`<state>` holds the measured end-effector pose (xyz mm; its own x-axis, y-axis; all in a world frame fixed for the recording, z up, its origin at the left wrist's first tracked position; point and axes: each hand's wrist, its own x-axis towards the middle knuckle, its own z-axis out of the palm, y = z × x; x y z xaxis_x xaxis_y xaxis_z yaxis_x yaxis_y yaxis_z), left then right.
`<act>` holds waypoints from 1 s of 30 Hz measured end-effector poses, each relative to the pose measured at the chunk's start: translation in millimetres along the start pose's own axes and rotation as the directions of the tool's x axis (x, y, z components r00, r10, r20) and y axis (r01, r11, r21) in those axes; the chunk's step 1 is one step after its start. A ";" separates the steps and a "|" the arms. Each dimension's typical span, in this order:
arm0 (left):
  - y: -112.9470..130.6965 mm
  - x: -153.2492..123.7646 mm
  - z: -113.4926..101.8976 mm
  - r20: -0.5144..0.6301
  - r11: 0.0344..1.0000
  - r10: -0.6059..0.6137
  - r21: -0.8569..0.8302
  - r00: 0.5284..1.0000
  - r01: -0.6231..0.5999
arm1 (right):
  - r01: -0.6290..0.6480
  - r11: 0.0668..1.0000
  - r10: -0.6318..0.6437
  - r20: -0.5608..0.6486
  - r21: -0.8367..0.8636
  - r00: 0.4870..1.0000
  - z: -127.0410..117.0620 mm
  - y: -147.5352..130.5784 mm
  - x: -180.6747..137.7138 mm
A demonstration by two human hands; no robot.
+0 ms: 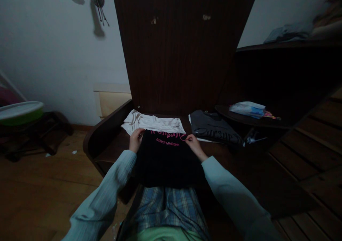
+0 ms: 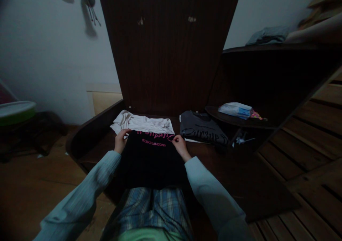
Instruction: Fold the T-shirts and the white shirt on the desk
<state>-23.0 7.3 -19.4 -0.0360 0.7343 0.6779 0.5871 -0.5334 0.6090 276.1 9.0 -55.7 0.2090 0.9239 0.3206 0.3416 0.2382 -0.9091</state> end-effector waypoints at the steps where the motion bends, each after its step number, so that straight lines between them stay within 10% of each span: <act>1: -0.8 0.0 0.0 0.007 1.000 -0.002 0.006 1.000 0.002 | 0.001 1.000 -0.001 0.003 -0.001 1.000 -0.1 0.2 0.1; 16: 9.7 -0.9 -3.2 0.160 0.929 -0.242 -0.246 0.957 0.276 | -0.021 1.000 0.021 -0.006 -0.015 1.000 0.0 -2.7 0.0; 30: 2.9 8.8 5.7 0.103 0.988 -0.030 -0.150 0.994 0.045 | 0.035 0.999 -0.035 -0.008 -0.030 0.999 2.4 7.5 1.8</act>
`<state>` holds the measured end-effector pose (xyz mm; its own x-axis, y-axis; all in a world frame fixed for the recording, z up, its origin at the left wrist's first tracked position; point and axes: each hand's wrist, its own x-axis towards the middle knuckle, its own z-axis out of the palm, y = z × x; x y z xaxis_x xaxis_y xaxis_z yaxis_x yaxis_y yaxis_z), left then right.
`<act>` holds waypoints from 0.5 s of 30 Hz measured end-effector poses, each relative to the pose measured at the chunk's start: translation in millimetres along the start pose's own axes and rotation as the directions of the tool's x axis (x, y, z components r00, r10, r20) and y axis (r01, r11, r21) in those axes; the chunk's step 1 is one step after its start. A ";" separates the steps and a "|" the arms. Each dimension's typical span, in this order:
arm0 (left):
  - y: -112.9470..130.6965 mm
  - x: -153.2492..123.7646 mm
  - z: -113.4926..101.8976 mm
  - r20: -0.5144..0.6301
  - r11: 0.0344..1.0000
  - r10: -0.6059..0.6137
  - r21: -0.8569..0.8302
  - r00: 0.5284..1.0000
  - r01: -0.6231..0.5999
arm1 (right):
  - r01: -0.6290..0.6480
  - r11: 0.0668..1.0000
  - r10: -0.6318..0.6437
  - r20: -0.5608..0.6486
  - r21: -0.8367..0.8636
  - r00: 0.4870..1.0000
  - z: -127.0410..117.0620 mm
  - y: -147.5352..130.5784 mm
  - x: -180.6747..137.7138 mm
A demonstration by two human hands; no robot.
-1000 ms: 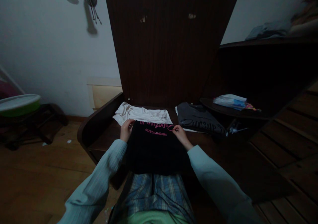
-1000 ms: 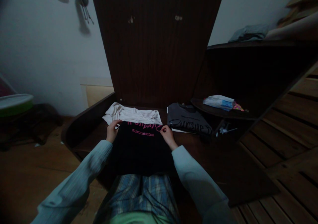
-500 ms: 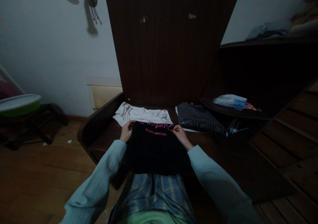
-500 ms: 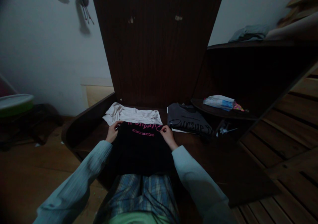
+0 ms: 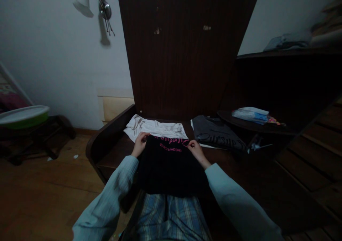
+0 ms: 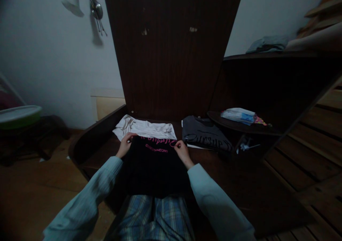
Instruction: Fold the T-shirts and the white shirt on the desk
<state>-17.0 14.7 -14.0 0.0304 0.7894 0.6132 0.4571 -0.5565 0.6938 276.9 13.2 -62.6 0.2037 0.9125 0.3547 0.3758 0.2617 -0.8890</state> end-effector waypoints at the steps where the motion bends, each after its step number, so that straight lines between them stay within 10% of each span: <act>1: -0.3 0.5 0.1 -0.008 1.000 -0.001 -0.014 1.000 0.001 | 0.000 1.000 0.000 0.000 -0.001 1.000 0.1 0.0 0.1; 15: 0.8 -1.4 -0.5 -0.004 0.999 0.048 0.001 0.999 -0.048 | -0.015 1.000 0.015 -0.006 -0.002 1.000 0.2 -5.9 -0.5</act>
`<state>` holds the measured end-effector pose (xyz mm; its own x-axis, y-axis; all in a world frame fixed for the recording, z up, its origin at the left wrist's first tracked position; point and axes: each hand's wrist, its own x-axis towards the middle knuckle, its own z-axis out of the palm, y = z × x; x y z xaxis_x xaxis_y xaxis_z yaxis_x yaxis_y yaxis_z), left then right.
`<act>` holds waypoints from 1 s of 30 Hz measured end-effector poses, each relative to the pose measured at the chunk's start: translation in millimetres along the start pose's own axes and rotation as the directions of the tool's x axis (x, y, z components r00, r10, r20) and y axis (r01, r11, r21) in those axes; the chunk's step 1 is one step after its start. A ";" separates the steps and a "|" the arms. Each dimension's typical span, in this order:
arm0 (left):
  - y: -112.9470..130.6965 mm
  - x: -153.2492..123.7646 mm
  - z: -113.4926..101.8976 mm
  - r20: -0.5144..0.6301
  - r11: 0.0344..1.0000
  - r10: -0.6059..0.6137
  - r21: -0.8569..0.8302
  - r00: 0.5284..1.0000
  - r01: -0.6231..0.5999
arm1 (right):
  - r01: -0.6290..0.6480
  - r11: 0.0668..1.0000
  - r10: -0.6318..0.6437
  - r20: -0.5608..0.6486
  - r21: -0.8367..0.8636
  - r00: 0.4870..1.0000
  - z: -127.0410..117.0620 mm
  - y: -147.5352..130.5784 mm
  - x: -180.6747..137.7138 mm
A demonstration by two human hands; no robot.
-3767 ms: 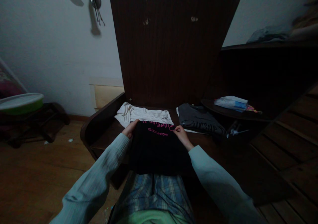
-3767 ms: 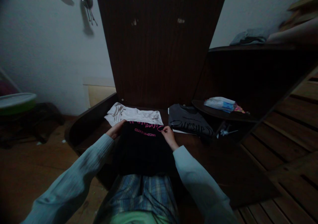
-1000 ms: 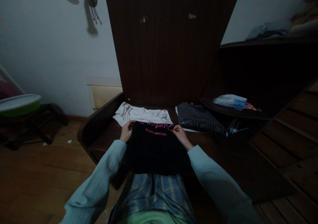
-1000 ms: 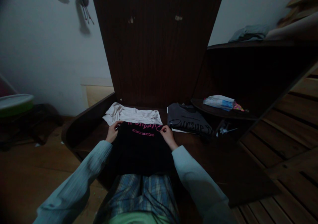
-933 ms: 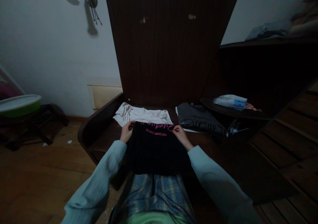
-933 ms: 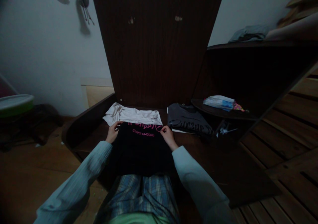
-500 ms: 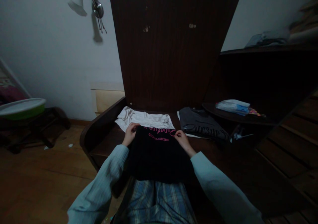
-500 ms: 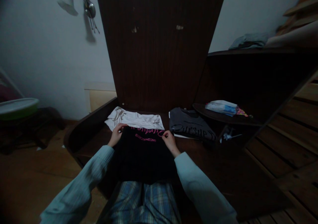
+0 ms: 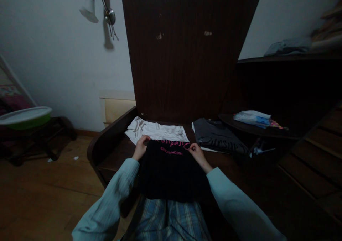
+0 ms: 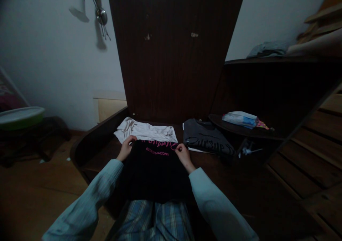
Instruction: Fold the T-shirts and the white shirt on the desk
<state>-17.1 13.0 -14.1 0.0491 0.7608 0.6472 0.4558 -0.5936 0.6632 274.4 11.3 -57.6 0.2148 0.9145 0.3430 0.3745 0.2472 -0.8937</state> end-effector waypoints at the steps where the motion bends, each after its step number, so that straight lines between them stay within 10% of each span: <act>1: 1.8 0.9 -0.9 -0.008 1.000 -0.006 0.012 1.000 0.006 | 0.003 1.000 -0.003 -0.002 0.004 1.000 0.2 0.1 -0.1; 11: -0.6 0.8 -3.1 -0.231 0.986 0.073 0.165 0.970 -0.035 | -0.053 0.998 0.051 0.042 0.043 0.998 -3.0 -0.7 0.6; 23: -11.8 -1.6 -14.8 0.055 0.993 -0.068 0.097 0.996 0.063 | -0.185 0.969 0.172 0.086 0.162 0.981 -10.0 -14.3 -6.7; 30: -23.9 4.3 -13.2 0.087 0.980 -0.182 0.091 0.979 0.174 | -0.070 0.950 0.012 0.189 0.304 0.982 -13.8 -22.3 -4.0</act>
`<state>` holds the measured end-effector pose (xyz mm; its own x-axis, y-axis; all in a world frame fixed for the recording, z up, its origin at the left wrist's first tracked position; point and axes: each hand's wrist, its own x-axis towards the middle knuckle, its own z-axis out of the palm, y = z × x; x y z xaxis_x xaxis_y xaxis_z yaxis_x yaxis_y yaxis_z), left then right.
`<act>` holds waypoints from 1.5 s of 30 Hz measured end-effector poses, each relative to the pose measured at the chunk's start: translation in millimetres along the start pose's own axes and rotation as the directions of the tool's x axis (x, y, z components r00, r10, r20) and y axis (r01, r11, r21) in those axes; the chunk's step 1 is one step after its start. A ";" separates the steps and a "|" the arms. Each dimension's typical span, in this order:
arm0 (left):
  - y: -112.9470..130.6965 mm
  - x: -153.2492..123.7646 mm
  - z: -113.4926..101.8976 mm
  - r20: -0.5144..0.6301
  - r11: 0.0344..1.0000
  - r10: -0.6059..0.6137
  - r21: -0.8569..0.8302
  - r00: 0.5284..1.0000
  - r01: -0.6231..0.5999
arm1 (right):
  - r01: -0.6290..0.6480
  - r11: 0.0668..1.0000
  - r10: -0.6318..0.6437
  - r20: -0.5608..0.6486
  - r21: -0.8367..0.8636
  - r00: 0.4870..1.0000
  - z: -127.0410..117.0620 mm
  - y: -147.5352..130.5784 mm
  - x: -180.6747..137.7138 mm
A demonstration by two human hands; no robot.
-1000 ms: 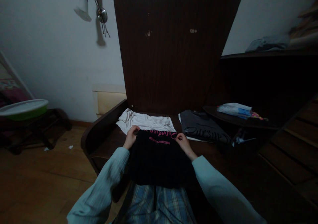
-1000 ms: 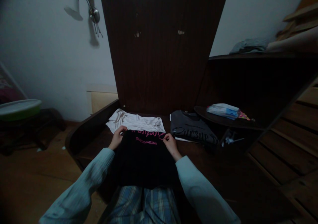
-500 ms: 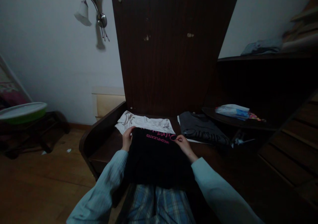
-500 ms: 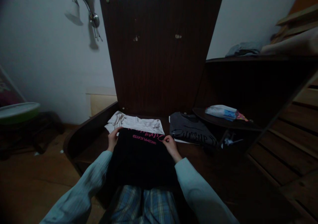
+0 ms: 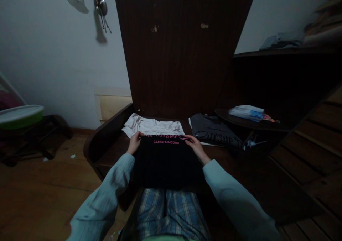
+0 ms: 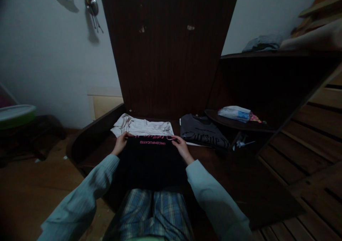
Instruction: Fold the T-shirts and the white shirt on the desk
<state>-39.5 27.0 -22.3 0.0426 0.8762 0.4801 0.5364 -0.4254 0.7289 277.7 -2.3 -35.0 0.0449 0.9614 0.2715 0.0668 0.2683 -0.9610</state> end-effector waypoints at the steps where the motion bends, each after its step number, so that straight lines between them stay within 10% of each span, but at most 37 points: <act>1: -0.8 0.8 1.1 -0.017 1.000 -0.015 0.013 1.000 0.015 | -0.023 1.000 0.023 0.006 0.017 1.000 -0.7 2.0 1.6; 15: -9.1 2.6 3.5 0.199 0.981 -0.030 -0.183 0.979 0.068 | -0.030 0.999 0.029 -0.035 -0.029 0.999 -1.8 8.5 4.8; 21: -0.1 -3.4 2.5 0.115 0.995 0.003 -0.095 0.993 0.008 | -0.273 0.951 0.288 -0.095 0.142 0.953 -3.1 -4.8 -7.3; 28: 15.4 -18.5 -3.3 0.092 0.961 0.177 0.199 0.980 -0.192 | -0.445 0.893 0.451 0.106 -0.073 0.886 -19.7 -33.9 -44.4; 45: 43.9 -77.6 -36.8 0.497 0.757 0.358 0.341 0.790 -0.557 | -0.441 0.893 0.450 0.124 -0.095 0.885 -25.3 -39.5 -63.8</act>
<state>-50.3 -68.0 -9.6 0.6446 0.6529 0.3976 0.6698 -0.7331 0.1180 297.4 -75.7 -13.0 -0.0534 0.9786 -0.1985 0.1344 -0.1899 -0.9726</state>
